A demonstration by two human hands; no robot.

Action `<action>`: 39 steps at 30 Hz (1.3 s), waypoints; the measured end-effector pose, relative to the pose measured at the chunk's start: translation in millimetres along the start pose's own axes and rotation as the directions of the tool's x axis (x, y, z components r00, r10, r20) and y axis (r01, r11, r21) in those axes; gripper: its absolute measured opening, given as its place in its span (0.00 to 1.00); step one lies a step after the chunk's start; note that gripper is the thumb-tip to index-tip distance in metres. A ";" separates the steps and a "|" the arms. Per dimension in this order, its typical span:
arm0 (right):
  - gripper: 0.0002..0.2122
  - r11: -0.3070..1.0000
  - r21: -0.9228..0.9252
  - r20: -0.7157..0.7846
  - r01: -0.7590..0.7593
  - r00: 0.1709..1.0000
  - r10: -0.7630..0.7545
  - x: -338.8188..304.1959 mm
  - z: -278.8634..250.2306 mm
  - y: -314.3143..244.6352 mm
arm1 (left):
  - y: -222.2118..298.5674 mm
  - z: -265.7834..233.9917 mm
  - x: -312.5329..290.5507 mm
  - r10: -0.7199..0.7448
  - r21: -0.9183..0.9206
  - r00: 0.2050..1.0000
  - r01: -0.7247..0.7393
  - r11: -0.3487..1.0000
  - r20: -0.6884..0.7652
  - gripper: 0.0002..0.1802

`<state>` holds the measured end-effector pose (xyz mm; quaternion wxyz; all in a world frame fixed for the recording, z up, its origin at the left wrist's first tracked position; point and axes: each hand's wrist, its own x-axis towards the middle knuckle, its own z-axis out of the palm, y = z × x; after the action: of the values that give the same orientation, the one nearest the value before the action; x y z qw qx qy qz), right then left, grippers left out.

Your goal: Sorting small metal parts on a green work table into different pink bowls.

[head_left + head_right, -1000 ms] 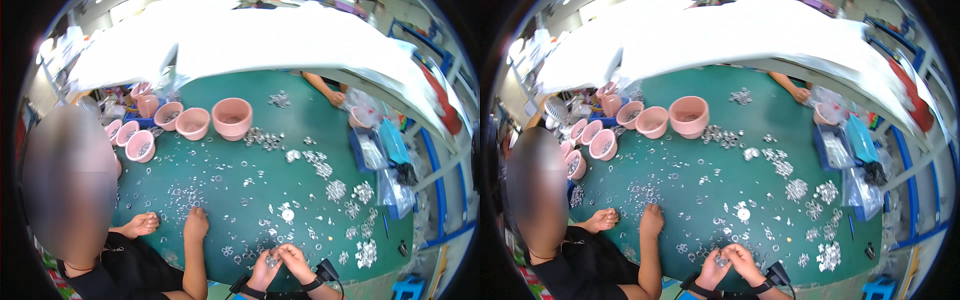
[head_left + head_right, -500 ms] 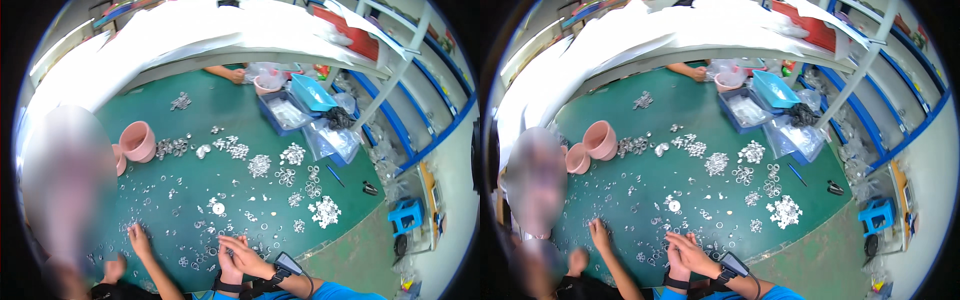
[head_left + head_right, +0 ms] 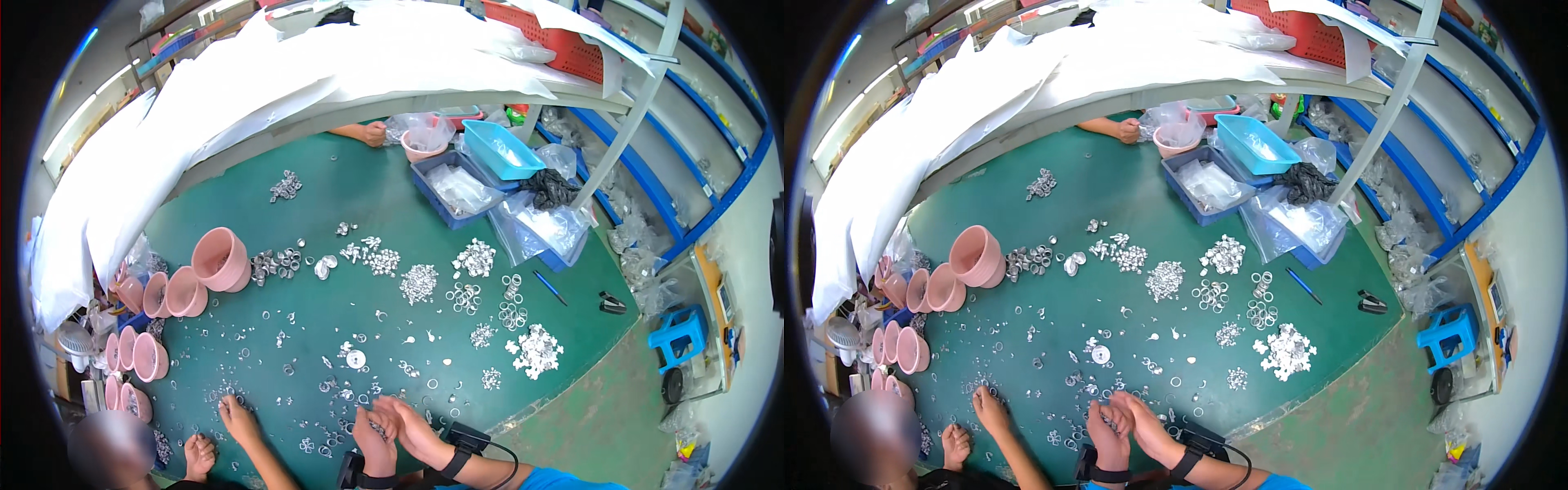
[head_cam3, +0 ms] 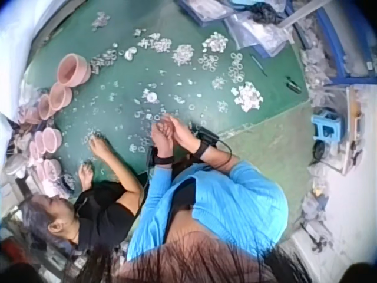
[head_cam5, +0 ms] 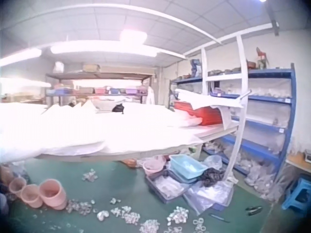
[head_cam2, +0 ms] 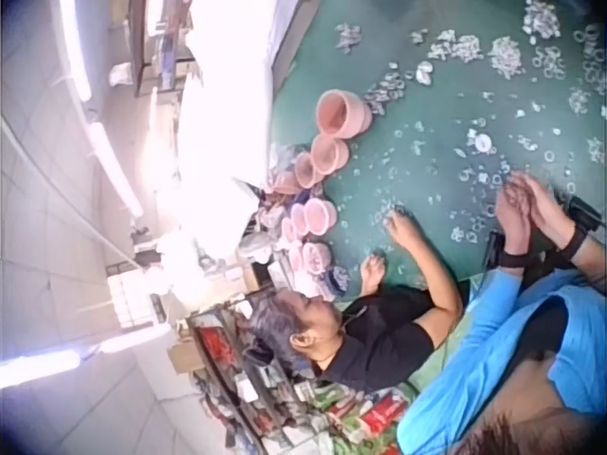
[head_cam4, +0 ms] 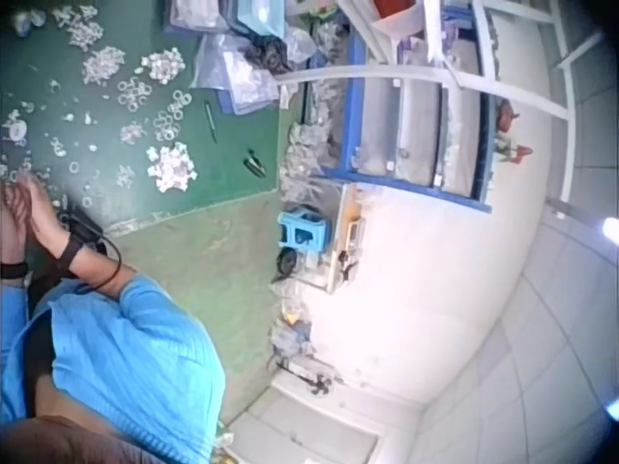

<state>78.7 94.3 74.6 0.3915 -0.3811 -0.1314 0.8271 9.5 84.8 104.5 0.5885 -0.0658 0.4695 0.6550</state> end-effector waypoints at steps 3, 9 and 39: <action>0.18 0.929 0.293 0.021 -0.227 0.973 0.231 -4.6 21.9 -1.0 | 56.6 -23.5 11.1 0.679 0.392 0.732 -0.642 0.658 0.060 0.18; 0.17 0.872 0.430 0.127 -0.232 0.972 0.196 6.4 16.7 11.6 | 62.9 -34.0 10.2 0.741 0.520 0.651 -0.695 0.496 0.164 0.14; 0.08 0.637 0.465 0.312 -0.615 0.787 0.532 57.7 16.6 49.2 | 32.6 -71.2 10.2 0.674 0.613 0.398 -0.783 -0.104 0.622 0.07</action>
<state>16.4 106.3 30.0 0.1885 -0.2141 0.2086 0.9355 -53.8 47.1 76.4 0.0933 0.5444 0.6473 0.5253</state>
